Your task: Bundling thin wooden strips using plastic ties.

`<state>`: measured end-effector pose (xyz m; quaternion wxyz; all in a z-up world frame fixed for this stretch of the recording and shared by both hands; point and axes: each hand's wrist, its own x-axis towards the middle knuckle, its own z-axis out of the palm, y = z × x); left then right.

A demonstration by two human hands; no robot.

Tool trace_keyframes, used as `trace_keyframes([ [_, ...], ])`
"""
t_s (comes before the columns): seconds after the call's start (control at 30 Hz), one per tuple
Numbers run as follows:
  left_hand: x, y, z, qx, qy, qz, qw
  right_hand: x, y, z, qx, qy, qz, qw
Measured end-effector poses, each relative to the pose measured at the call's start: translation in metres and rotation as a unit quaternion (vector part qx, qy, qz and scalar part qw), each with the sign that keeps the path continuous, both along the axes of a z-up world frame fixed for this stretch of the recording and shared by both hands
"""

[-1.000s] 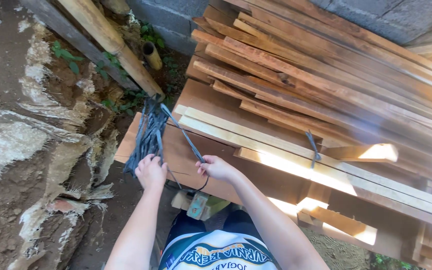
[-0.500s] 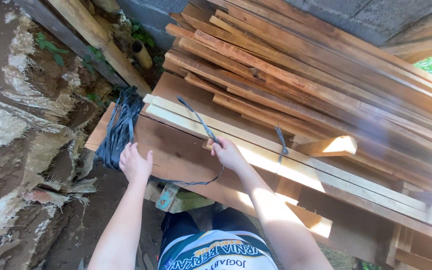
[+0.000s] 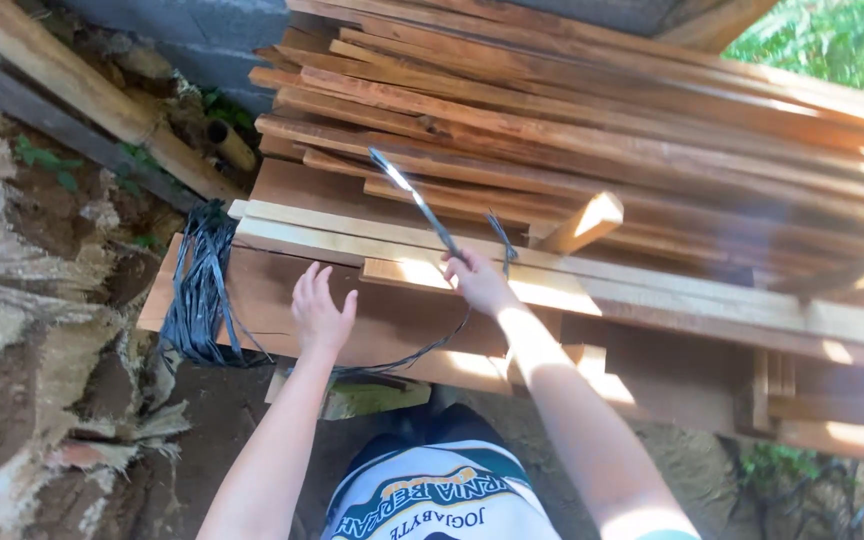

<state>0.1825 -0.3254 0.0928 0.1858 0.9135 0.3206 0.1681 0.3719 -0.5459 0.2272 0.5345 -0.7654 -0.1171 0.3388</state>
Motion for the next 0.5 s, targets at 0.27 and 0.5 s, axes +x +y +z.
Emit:
trace_keyframes([
  [0.27, 0.01, -0.04, 0.027, -0.029, 0.005, -0.104, 0.994, 0.023, -0.102, 0.0, -0.016, -0.062, -0.074, 0.995],
  [0.5, 0.056, -0.096, 0.016, -0.094, 0.073, -0.226, 0.967, 0.02, -0.194, 0.036, -0.035, -0.041, -0.188, 0.981],
])
